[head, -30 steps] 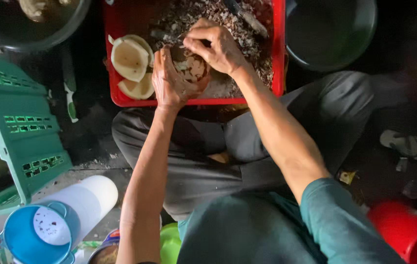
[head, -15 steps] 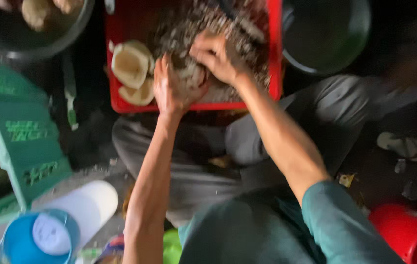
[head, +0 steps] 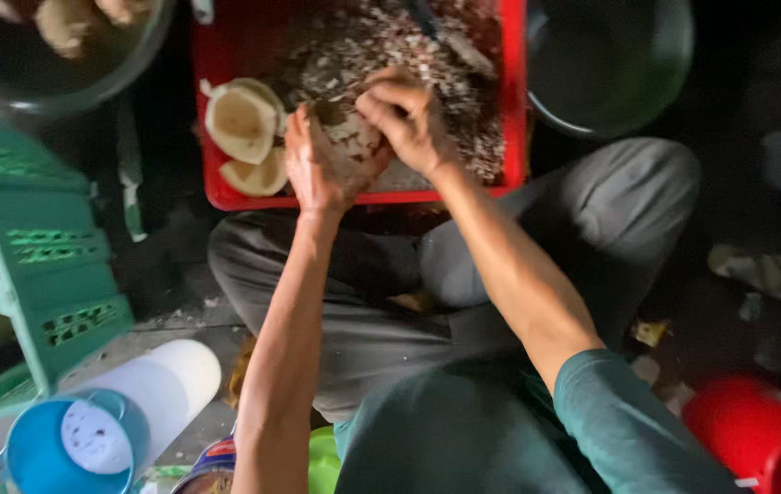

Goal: The person sits on the floor and uses a small knife to scrape the dark outer husk off whole coconuts, rotating each coconut in their hands to remove the brown skin. Scraped husk debris collects in a red tray in front of them, and finished pale coconuts are placed in a bowl to the side.

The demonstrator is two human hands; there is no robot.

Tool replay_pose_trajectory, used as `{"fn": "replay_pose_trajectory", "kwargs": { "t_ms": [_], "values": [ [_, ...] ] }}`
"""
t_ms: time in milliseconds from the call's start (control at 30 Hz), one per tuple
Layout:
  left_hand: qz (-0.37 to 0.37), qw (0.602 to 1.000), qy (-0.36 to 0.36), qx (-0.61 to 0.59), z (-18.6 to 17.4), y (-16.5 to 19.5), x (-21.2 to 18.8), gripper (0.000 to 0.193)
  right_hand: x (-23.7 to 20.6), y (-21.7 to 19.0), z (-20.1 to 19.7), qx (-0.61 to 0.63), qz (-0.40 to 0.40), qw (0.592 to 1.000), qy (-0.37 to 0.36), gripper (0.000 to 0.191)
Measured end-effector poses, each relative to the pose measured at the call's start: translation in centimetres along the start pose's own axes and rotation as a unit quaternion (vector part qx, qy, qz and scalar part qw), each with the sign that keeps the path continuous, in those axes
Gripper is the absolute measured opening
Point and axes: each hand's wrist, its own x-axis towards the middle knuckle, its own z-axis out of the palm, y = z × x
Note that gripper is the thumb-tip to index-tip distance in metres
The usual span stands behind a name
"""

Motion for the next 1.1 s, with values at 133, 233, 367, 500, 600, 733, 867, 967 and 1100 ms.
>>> {"fn": "replay_pose_trajectory", "kwargs": {
  "t_ms": [133, 233, 367, 500, 600, 733, 867, 967, 1100],
  "values": [
    [0.0, 1.0, 0.008, 0.006, 0.2, 0.0, 0.2, 0.107, -0.5, 1.1, 0.4, -0.057, -0.051, 0.995, 0.063, 0.024],
    [0.028, 0.998, 0.044, 0.046, 0.7, 0.1, 0.3, 0.11, -1.1, 0.9, 0.3, 0.014, -0.006, 0.999, 0.049, 0.029],
    [-0.101, 0.994, -0.048, 0.021, 0.8, 0.3, 0.4, 0.101, -1.5, 1.0, -0.2, -0.124, 0.042, 0.991, 0.015, 0.042],
    [0.01, 0.999, -0.033, -0.02, -0.3, -0.2, 1.0, 0.14, -1.0, 2.1, -1.2, -0.006, 0.128, 0.99, 0.058, 0.032],
    [0.034, 0.997, -0.073, 0.016, -0.8, -0.9, 1.3, 0.139, -1.9, 2.5, -1.1, 0.042, 0.057, 0.995, 0.074, 0.028],
    [0.048, 0.996, -0.07, -0.017, -0.3, -1.5, 1.2, 0.079, -3.2, 2.1, 0.6, -0.184, -0.16, 0.962, 0.119, 0.024],
    [-0.003, 0.998, -0.069, 0.009, -0.2, -1.7, 1.3, 0.108, -2.9, 1.6, 2.0, -0.041, -0.05, 0.992, 0.109, 0.019],
    [-0.001, 0.996, -0.073, -0.047, -0.6, -1.6, 1.6, 0.108, -2.8, 1.4, 1.8, -0.08, -0.11, 0.986, 0.098, 0.017],
    [0.013, 0.998, -0.047, -0.05, -1.0, -0.9, 2.0, 0.094, -2.9, 1.1, 0.5, -0.054, -0.075, 0.993, 0.074, 0.022]
  ]
}}
